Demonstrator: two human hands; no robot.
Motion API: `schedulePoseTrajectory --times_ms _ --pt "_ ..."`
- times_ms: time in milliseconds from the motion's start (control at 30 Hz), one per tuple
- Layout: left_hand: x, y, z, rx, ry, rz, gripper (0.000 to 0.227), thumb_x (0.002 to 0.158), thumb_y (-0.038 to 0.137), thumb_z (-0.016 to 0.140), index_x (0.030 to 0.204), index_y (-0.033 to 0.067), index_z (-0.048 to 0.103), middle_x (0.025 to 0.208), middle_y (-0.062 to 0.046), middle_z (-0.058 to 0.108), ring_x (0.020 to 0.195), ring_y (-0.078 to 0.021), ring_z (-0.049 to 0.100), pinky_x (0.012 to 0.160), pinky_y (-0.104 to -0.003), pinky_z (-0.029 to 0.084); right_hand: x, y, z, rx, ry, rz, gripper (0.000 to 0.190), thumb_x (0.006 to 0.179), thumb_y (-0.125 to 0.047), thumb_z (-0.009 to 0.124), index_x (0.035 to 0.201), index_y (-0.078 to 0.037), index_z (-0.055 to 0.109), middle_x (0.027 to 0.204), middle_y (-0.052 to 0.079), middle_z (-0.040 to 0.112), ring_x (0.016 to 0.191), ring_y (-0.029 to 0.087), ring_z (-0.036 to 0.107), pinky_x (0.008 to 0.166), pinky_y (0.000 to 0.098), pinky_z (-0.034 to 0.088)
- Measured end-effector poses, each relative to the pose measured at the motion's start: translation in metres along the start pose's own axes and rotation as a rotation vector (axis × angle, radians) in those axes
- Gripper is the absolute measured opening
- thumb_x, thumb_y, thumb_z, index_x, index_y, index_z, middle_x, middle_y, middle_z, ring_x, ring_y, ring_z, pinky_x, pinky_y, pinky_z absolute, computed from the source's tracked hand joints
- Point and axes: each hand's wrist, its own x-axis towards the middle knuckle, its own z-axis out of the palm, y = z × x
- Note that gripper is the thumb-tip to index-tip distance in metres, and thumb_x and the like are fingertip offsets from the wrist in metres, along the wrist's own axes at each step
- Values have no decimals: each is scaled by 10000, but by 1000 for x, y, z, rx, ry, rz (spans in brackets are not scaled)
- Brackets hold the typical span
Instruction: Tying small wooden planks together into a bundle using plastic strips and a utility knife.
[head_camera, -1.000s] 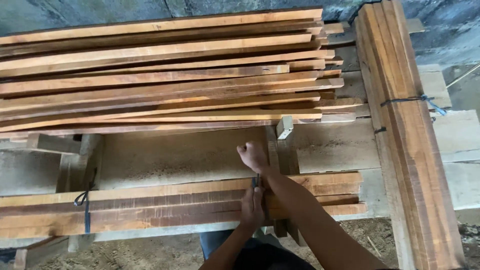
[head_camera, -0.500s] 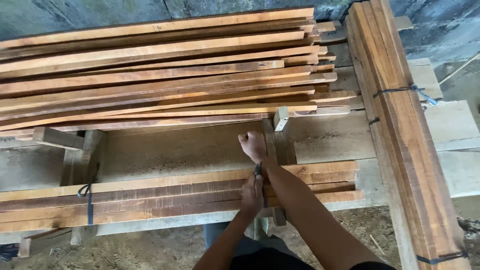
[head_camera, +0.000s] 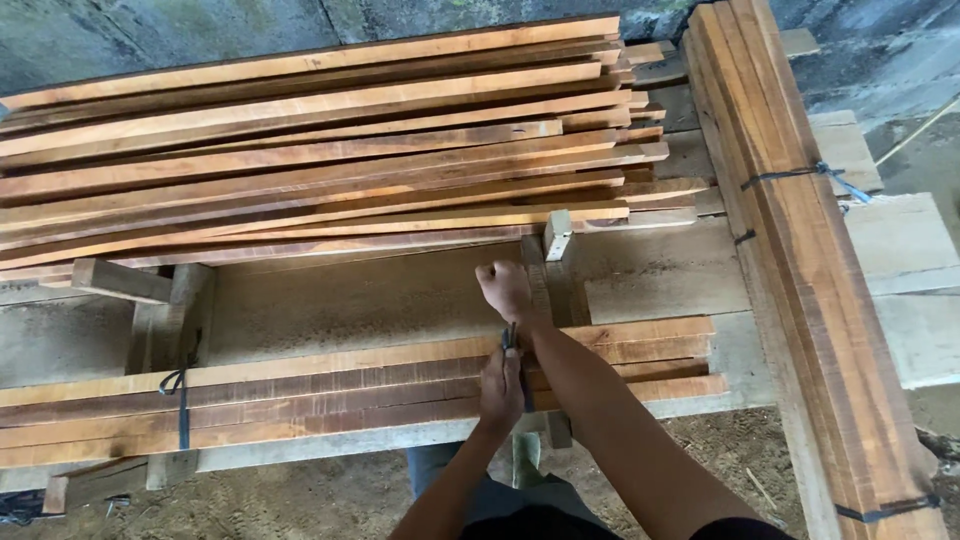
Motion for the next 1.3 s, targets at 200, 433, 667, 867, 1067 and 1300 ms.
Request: schedulePoseTrajectory --times_ms 200,433,667,867,1067,1300 --pt "1 18 -1 -108 128 106 425 1141 315 246 851 147 507 691 -45 505 607 -188 523 623 -335 466 -6 -10 -11 105 -147 12 437 817 -266 698 484 -43 524 412 137 437 379 182 449 386 366 377" --pt "3 17 -2 -310 120 66 330 1120 246 323 932 90 544 747 -24 497 653 -140 423 655 -326 418 -11 -10 -13 34 -173 -124 486 848 -271 632 504 19 449 439 166 394 379 306 379 401 445 358" --pt "5 2 0 -356 42 82 257 1099 192 378 981 53 559 819 -36 517 723 -160 451 681 -331 412 -13 2 -3 -8 -126 -148 432 827 -236 658 500 12 525 416 120 516 310 272 395 335 436 351" --pt "9 9 -6 -293 47 5 283 1081 214 405 932 39 571 798 -62 585 674 -169 488 631 -335 438 -12 14 4 5 -202 -127 453 827 -203 622 496 46 438 392 111 391 345 242 249 356 438 302" --pt "5 -32 5 -237 7 -136 303 1097 285 387 932 81 539 749 -11 489 659 -135 425 594 -345 371 -5 70 45 51 -168 -273 438 946 -212 629 543 -165 466 438 -50 395 334 103 275 287 298 224" --pt "11 16 -7 -209 88 -89 447 1114 387 367 843 95 569 699 -97 540 692 -162 525 667 -372 461 8 -1 -12 -9 -154 132 485 872 -355 622 575 14 517 527 207 479 512 346 593 445 486 405"
